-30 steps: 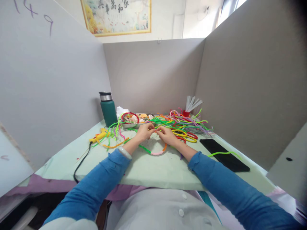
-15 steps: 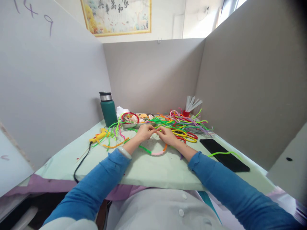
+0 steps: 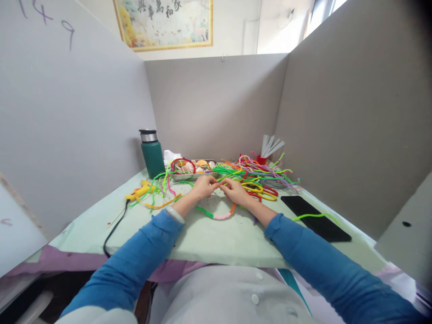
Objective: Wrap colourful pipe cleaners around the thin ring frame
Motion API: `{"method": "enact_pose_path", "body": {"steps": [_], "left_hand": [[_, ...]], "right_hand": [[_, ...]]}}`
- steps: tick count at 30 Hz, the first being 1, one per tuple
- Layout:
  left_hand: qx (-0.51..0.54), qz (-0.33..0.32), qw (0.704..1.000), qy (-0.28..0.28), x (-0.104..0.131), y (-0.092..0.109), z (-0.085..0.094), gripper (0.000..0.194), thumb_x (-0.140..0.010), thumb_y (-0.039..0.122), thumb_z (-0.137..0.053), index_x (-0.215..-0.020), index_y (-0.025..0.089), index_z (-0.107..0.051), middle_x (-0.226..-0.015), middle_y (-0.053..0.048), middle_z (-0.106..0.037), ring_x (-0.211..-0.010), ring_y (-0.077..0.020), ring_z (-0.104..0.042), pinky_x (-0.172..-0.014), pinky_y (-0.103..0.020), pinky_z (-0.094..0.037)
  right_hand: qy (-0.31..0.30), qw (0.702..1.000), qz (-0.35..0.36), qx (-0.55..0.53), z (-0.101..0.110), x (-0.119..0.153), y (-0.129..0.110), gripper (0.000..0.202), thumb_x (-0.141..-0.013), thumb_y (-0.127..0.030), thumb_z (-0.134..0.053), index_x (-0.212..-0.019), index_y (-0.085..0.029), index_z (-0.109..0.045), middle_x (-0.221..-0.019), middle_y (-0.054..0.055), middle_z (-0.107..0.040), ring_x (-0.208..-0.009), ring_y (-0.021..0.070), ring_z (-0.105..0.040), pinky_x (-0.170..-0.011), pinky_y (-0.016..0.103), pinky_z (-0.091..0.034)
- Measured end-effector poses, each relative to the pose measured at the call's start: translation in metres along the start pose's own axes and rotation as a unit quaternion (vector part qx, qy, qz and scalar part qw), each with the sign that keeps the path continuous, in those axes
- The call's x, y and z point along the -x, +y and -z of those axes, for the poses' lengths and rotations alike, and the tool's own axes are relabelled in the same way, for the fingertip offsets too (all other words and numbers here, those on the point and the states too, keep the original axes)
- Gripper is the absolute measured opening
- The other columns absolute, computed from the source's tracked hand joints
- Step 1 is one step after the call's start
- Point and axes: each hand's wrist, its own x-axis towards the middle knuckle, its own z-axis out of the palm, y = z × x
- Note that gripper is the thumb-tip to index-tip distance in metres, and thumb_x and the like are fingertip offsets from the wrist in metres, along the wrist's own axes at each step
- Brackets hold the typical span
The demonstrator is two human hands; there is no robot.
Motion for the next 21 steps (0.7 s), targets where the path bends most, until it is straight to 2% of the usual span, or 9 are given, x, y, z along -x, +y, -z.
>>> {"method": "enact_pose_path", "body": {"steps": [21], "left_hand": [[-0.006,0.004,1.0,-0.025,-0.0007,-0.0046,-0.0013,0.034,-0.077,0.04,-0.047,-0.084,0.013,-0.067,-0.043,0.002,-0.053,-0.041,-0.0096,-0.047,-0.045,-0.019,-0.033]], "right_hand": [[-0.008,1.0,-0.001,0.002,0.0017,0.0012,-0.0043,0.024,-0.08,-0.037,-0.045,-0.08,-0.017,-0.057,-0.054,-0.003,-0.049,-0.05,0.0097,-0.039,-0.047,0.021,-0.023]]}}
